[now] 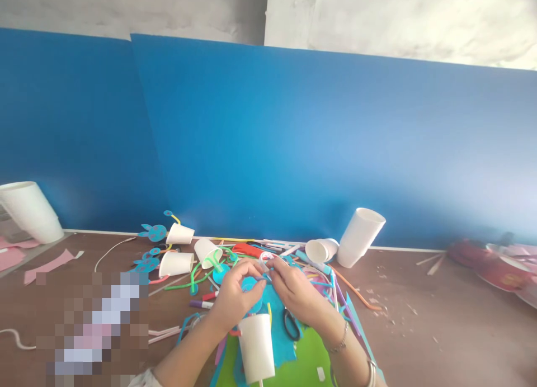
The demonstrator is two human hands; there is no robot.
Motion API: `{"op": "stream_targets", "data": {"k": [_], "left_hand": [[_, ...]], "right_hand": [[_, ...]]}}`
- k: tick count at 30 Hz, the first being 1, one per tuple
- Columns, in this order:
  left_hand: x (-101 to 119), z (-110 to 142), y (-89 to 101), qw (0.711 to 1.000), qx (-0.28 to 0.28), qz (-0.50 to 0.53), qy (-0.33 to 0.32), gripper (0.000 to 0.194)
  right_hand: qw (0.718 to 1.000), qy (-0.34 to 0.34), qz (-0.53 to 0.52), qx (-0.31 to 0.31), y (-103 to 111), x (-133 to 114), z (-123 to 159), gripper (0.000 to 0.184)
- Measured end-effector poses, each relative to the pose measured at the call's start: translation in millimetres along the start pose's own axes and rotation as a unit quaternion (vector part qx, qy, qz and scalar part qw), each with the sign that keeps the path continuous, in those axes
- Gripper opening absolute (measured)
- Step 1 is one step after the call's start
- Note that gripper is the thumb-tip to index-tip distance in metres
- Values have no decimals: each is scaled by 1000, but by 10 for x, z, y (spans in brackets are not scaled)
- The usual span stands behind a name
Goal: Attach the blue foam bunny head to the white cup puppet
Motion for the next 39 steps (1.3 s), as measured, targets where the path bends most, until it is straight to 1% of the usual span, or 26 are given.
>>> {"op": "stream_targets", "data": {"k": [4,7,9,11,13,15,19,23,25,28,30,32,34,35,36,37,38,39], "left_hand": [[7,2,35,998,22,-52,-23,7],[14,1,57,994,41,-102,-16,3],[25,3,71,990,51,-128,-8,6],[44,9,74,988,50,-147,-11,8],[65,27,72,984,43,-172,-29,10],[92,57,67,976,39,-205,-61,13],[180,128,48,956,41,-250,-145,19],[291,153,42,947,42,-239,-213,23],[318,150,40,947,35,-228,-226,22],[300,154,18,950,21,-215,-224,21],[250,156,19,958,34,-203,-199,19],[167,137,46,976,58,-160,-134,12],[92,99,80,993,79,-79,-46,8],[69,75,90,996,82,-28,-4,11],[64,48,99,996,84,19,30,16],[60,22,103,992,81,67,67,21],[48,0,101,985,76,110,109,28],[31,-13,99,975,73,146,150,35]], "right_hand": [[1000,-9,19,13,-16,-27,5,19],[998,-7,53,32,-38,-41,4,17],[997,-1,66,40,-57,-50,-2,15],[996,9,70,49,-68,-64,-11,15],[996,18,69,60,-71,-84,-18,16],[995,25,60,75,-67,-109,-20,16],[994,21,0,108,-57,-140,-5,17],[990,-21,-114,85,-112,-105,-9,22],[981,-40,-174,81,-141,-79,-23,24],[963,-75,-246,83,-198,-26,-53,26],[958,-87,-260,86,-226,-4,-70,27],[966,-89,-220,99,-204,23,-80,27],[980,-105,-112,128,-116,102,-78,24],[982,-124,-33,137,-60,168,-75,23],[978,-144,45,142,0,246,-70,23],[970,-164,127,124,38,334,-72,23],[958,-189,201,82,48,442,-72,25],[950,-206,223,67,73,539,-66,26]]}}
Point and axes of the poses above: each hand's wrist, its own z-axis away from the middle knuckle, its own y-axis out of the back of the hand, x = y × z, the point moved 6 cm from there along -z, towards the middle knuckle, and after that the axes turned 2 degrees about -y, right-handed, at the moved point
